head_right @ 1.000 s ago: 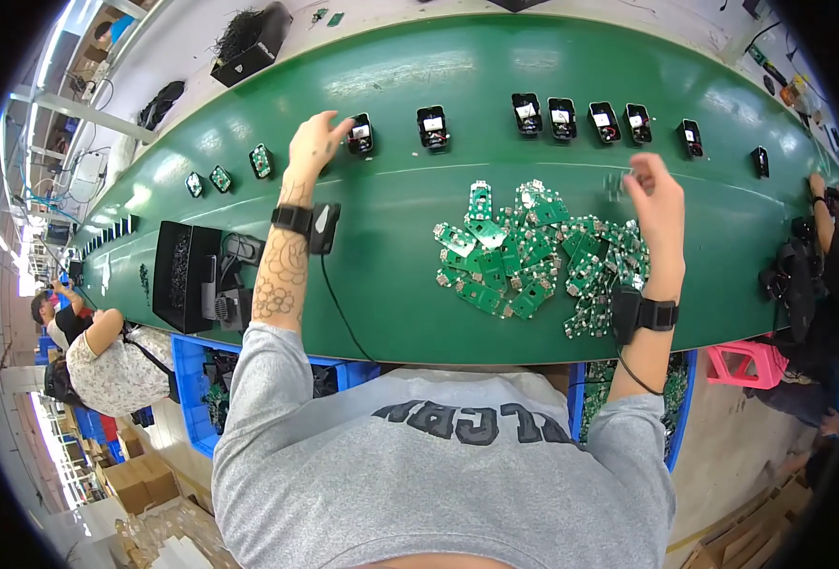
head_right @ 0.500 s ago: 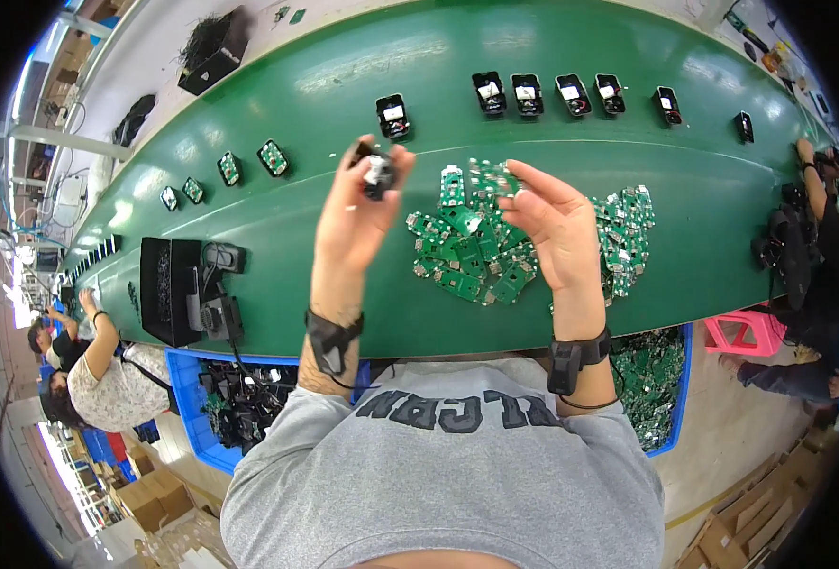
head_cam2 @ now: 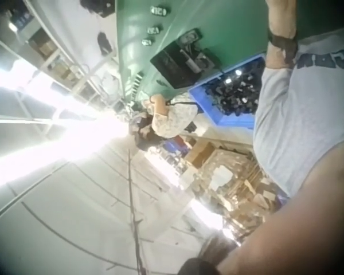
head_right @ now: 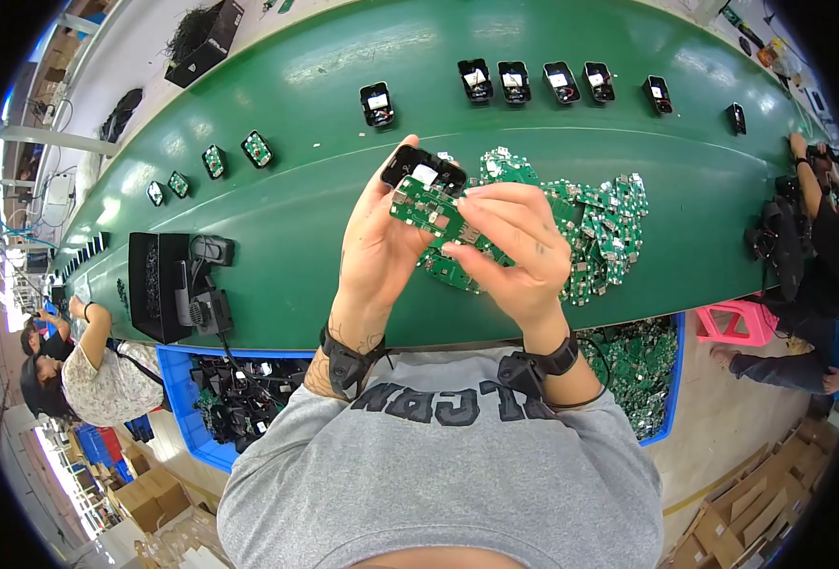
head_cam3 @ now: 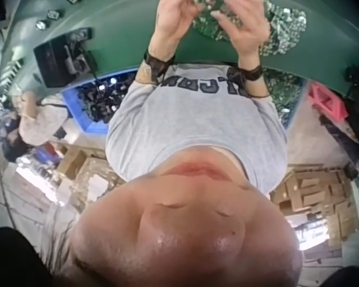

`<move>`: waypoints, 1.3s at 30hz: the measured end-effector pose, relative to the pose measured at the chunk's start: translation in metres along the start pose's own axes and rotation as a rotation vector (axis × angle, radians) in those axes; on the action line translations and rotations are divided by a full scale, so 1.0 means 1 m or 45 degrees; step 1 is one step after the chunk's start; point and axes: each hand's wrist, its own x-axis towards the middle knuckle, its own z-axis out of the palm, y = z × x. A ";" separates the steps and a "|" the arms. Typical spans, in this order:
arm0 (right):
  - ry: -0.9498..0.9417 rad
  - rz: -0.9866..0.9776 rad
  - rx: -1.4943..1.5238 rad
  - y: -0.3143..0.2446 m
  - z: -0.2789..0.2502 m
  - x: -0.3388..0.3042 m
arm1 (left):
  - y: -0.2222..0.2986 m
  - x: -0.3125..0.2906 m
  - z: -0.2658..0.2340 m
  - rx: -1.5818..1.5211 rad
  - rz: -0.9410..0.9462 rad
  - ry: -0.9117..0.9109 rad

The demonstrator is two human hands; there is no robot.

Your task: The person picks up a green circuit board and a black plastic housing, fits the board into the housing by hand, and places the assembled unit onto the conveyor belt, repeating the process.

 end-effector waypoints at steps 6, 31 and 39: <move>-0.028 -0.023 -0.101 -0.002 0.002 0.005 | -0.001 -0.001 0.001 0.030 0.009 0.004; 0.020 -0.003 -0.101 -0.002 -0.007 -0.001 | -0.015 -0.011 0.008 -0.050 -0.026 -0.068; -0.021 0.094 -0.274 0.001 -0.009 -0.001 | -0.011 -0.010 0.016 -0.111 0.057 -0.106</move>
